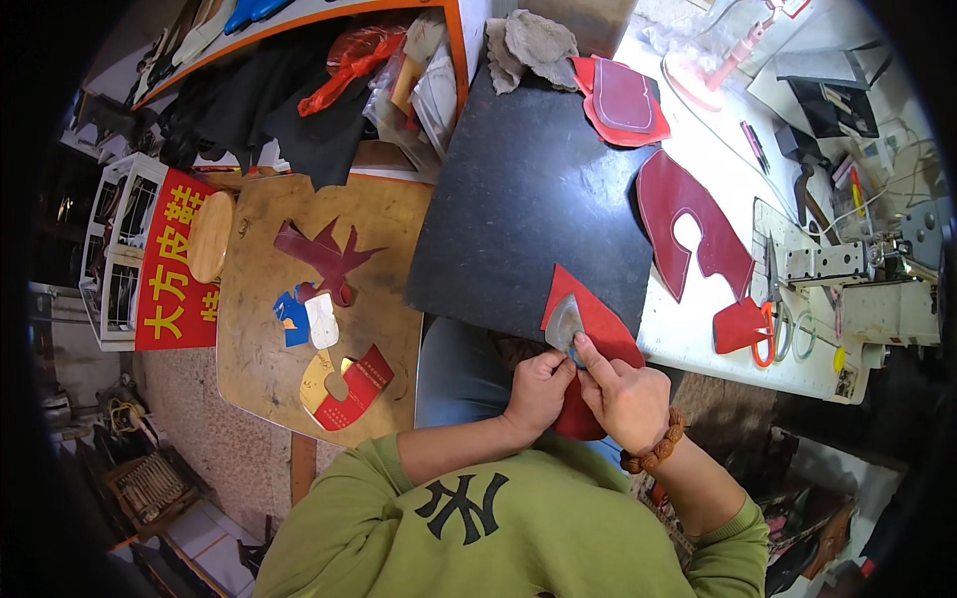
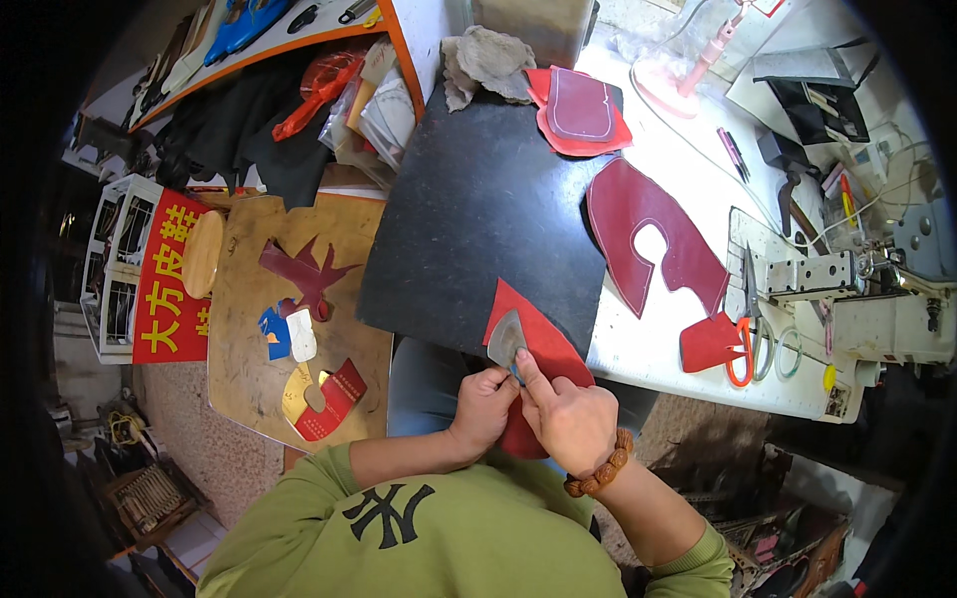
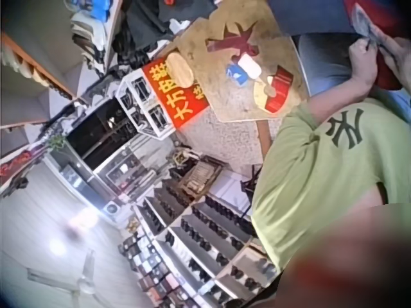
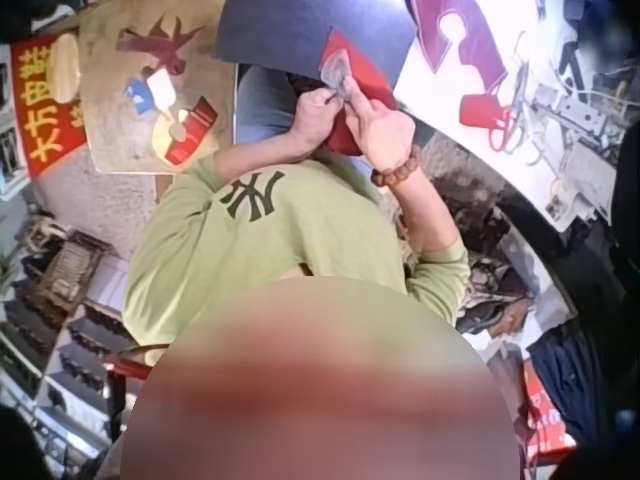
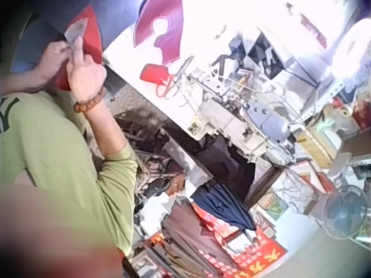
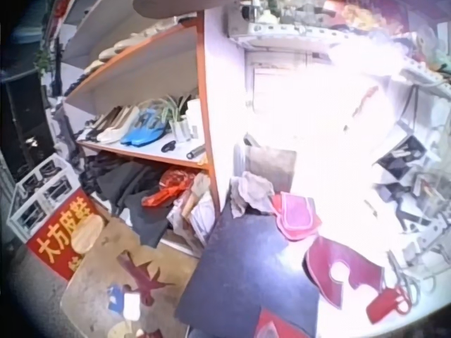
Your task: The person trims the edges of red leather pieces using a metal scraper and scissors. They repeatedly scrape the edges to smooth them and occasionally use scissors to cut small sections. The person handles multiple red leather pieces, placing them on a black work surface.
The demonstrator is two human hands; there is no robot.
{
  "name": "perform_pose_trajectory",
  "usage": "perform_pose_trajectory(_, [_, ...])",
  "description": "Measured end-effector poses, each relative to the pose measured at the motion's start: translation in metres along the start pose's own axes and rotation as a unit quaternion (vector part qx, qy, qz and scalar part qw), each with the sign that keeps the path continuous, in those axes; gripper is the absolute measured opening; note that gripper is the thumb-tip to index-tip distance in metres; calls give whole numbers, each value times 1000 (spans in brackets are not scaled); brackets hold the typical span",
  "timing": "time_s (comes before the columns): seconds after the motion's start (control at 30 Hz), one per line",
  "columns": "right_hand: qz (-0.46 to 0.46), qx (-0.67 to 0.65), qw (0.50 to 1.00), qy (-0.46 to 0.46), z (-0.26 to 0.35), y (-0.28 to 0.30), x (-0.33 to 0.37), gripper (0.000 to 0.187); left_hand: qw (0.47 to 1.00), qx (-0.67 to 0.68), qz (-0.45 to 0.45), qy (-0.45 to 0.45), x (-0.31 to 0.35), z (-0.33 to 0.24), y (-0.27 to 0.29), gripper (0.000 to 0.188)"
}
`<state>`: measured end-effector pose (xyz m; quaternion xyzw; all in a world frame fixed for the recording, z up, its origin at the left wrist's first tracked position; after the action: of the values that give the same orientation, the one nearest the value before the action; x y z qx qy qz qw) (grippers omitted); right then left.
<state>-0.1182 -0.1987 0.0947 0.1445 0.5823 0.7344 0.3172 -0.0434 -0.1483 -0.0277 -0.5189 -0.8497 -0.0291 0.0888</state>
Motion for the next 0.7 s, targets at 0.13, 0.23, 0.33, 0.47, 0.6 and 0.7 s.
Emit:
perform_pose_trajectory(0.13, [6, -8, 1000, -5, -4, -1, -3, 48, 1000, 0, 10, -15, -2, -5, 0, 14])
perform_pose_trajectory(0.23, [8, -8, 1000, -4, -5, -2, -6, 49, 1000, -4, 12, -16, -3, -6, 1, 14])
perform_pose_trajectory(0.33, [9, -9, 1000, -3, -7, -3, -9, 50, 999, 30, 20, -22, -3, -8, -1, 19])
perform_pose_trajectory(0.47, [13, -15, 1000, -3, -12, -4, -14, 49, 999, 23, 37, -22, -4, -7, -1, 22])
perform_pose_trajectory(0.6, [9, -7, 1000, 0, -15, -3, -20, 49, 999, 18, 34, -32, -5, -9, -1, 23])
perform_pose_trajectory(0.7, [34, -3, 999, -14, -21, -7, -23, 48, 999, 15, 32, -33, -5, -9, 0, 24])
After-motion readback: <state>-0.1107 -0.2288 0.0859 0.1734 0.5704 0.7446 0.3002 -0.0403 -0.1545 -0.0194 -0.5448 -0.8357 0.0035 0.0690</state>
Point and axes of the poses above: each hand's wrist, its own x-axis away from the middle knuckle, its own y-axis out of the back of the hand, z = x × y, the point moved 10 cm from there along -x, towards the middle knuckle, and after that the axes turned 6 degrees about -y, right-handed, at the moved point
